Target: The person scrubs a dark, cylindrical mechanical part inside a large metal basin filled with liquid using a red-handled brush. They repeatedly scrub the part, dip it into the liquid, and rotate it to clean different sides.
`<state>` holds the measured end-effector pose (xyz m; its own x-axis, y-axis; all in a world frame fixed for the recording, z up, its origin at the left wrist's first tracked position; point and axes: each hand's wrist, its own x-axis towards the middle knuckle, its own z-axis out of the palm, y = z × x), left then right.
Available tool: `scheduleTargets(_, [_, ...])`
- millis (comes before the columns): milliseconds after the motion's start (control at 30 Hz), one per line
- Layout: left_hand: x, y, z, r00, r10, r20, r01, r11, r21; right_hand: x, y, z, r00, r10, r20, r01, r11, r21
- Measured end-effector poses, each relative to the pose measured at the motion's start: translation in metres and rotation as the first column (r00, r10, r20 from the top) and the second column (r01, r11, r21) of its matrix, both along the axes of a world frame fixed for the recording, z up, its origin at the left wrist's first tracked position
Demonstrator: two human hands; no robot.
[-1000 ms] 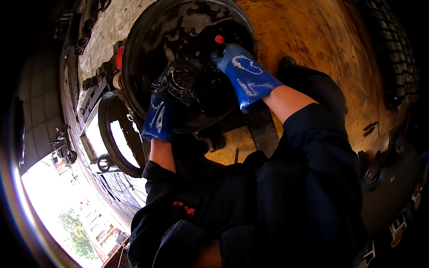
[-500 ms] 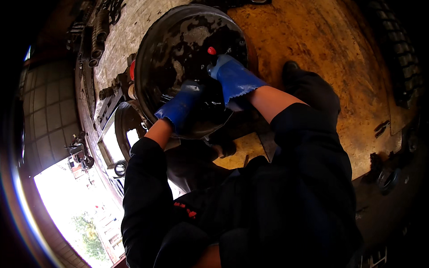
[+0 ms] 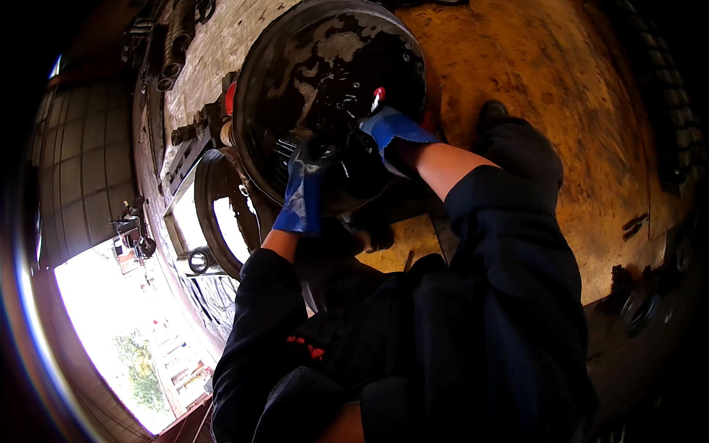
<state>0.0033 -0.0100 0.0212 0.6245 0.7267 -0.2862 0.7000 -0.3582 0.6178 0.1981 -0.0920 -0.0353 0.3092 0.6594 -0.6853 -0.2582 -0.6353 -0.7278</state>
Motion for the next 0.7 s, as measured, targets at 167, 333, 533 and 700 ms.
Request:
scheduleTargets(167, [-0.039,-0.005,-0.035,0.919,0.336,0.205,-0.114,0.726,-0.678,-0.001,0.018,0.002,0.994,0.087,0.066,-0.083,0.995,-0.064])
scheduleTargets(333, [-0.04,-0.004,-0.05,0.919,0.267,0.289,-0.097,0.865,-0.493,-0.011,0.022,-0.02,0.985,0.171,0.015,-0.166,0.93,0.328])
scheduleTargets(533, [-0.058,-0.001,-0.068,0.932,0.228,0.281,-0.105,0.913,-0.393,-0.038,0.042,-0.014,0.88,0.339,0.333,-0.432,0.861,0.267])
scheduleTargets(700, [-0.054,0.023,-0.103,0.973,0.203,0.109,-0.145,0.908,-0.394,-0.023,0.052,-0.042,0.97,0.061,0.237,-0.08,0.994,0.07])
